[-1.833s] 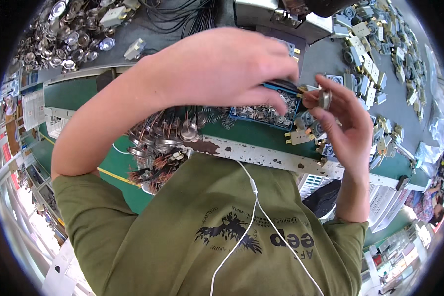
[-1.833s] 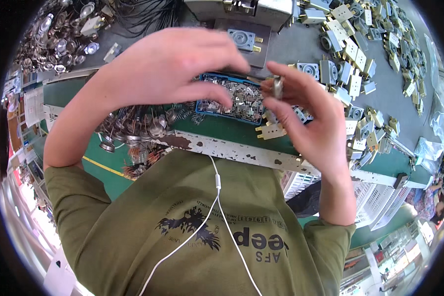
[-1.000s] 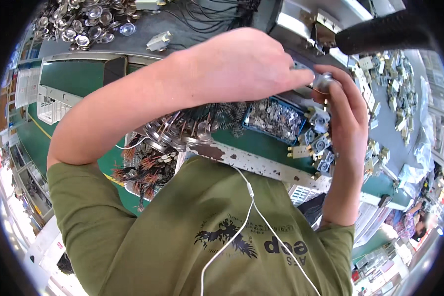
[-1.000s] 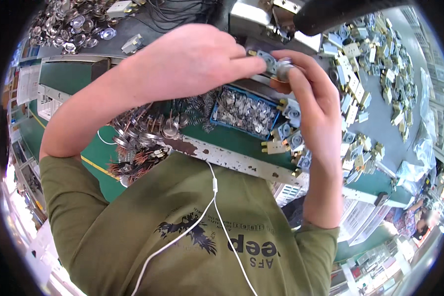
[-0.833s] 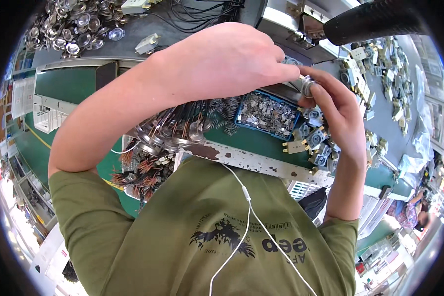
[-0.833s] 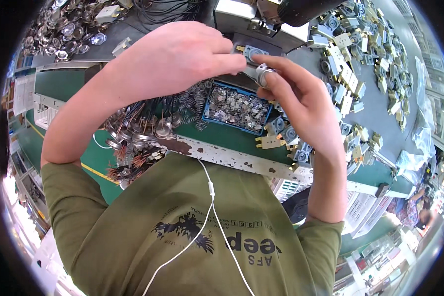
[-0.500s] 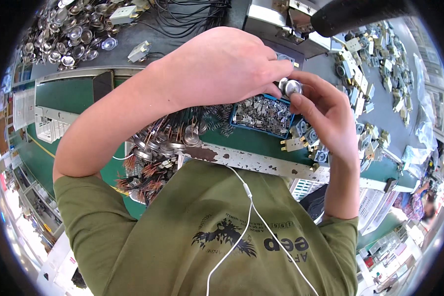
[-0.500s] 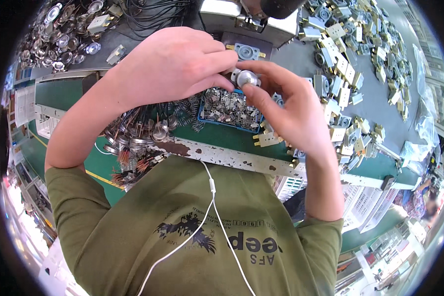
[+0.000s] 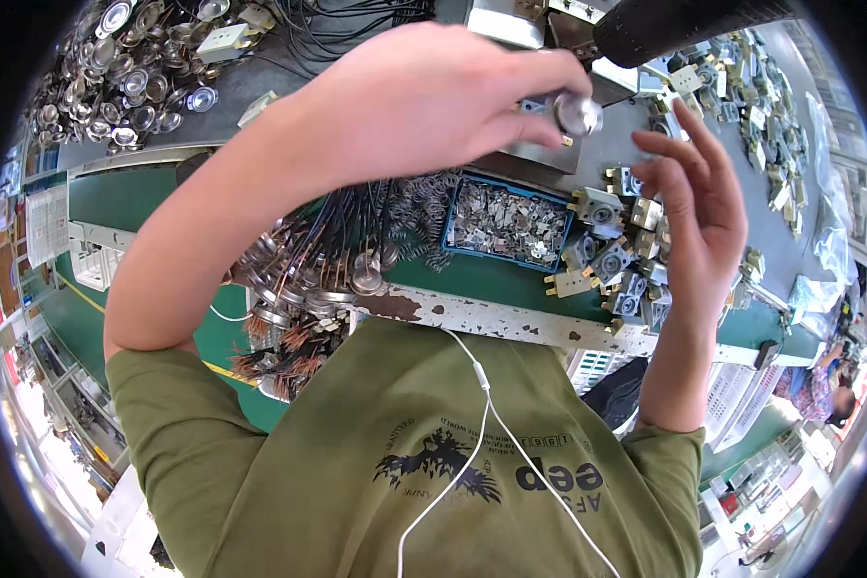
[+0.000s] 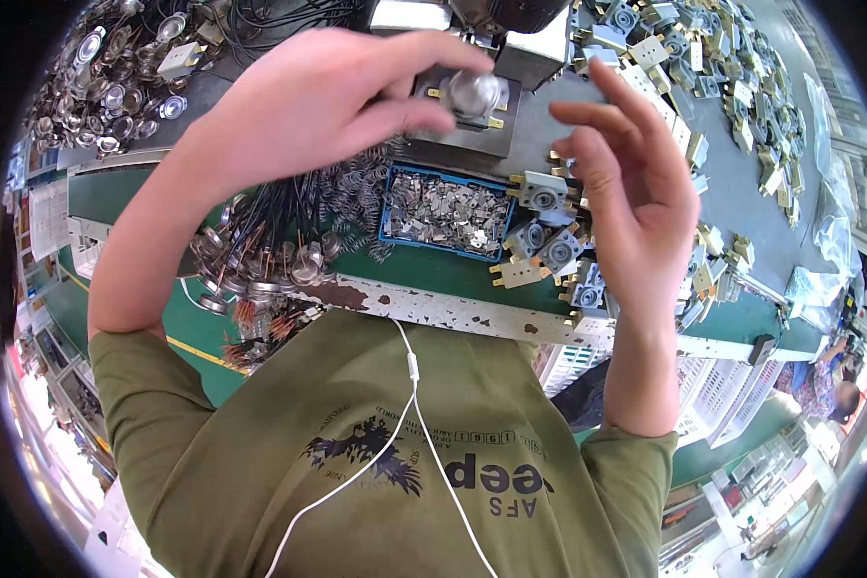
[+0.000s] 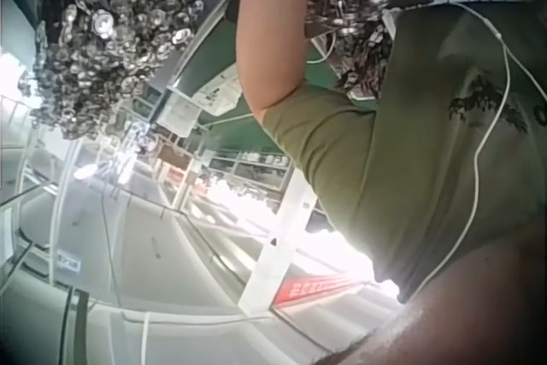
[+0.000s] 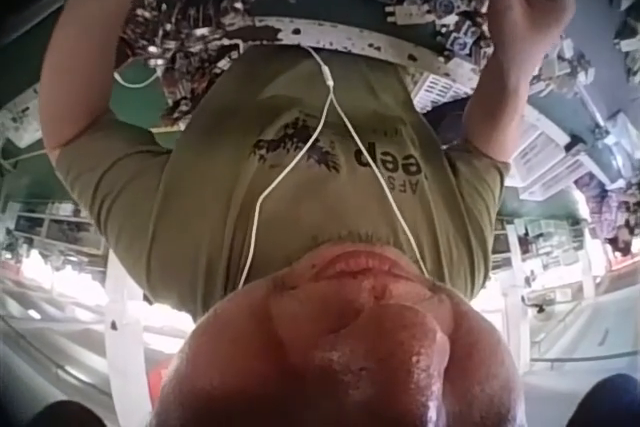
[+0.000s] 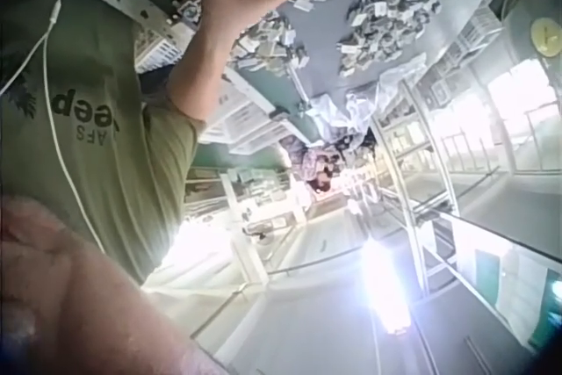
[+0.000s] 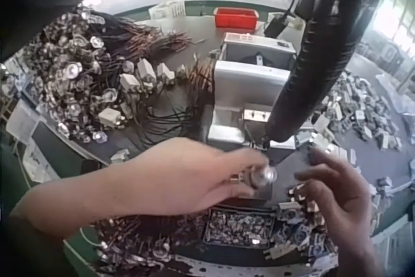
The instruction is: Assembling electronic components and wiring at a factory workstation.
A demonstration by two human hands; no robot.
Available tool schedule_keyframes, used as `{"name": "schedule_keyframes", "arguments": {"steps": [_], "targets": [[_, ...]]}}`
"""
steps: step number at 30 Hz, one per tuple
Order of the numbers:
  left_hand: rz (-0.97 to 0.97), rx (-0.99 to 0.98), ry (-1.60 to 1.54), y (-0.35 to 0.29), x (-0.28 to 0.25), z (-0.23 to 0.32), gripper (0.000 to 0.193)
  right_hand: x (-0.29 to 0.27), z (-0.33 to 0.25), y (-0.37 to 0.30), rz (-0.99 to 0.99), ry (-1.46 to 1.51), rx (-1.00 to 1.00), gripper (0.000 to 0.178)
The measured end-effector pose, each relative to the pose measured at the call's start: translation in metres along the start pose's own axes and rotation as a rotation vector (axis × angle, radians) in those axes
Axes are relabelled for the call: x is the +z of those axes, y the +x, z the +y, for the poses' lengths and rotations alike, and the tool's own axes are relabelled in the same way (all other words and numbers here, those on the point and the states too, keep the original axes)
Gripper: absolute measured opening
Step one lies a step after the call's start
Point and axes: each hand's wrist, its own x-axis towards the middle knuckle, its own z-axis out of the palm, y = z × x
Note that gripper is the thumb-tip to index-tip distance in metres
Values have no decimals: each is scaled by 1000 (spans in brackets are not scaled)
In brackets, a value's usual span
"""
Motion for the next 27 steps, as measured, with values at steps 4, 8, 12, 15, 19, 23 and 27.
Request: {"name": "schedule_keyframes", "arguments": {"steps": [4, 8, 12, 15, 19, 23, 27], "targets": [[-238, -130, 130, 12, 15, -4, 32, -15, -16, 25, 99, -40, -375, 41], [-199, -181, 66, 4, 20, -17, 32, -53, -8, 38, 132, 19, -521, 41], [-189, -128, 108, 8, 23, -14, 31, -143, 63, 115, 190, 22, -535, 39], [-219, -181, 160, 9, 24, -7, 30, -164, 112, 183, 232, 27, -543, 38], [-268, -183, 197, 9, 20, -7, 28, -167, 74, 142, 231, 45, -569, 37], [-208, -113, 133, 5, 21, -14, 29, -170, 41, 107, 235, 39, -580, 36], [-209, -94, 142, 7, 18, -12, 29, -133, 13, 102, 239, 47, -614, 35]]}}
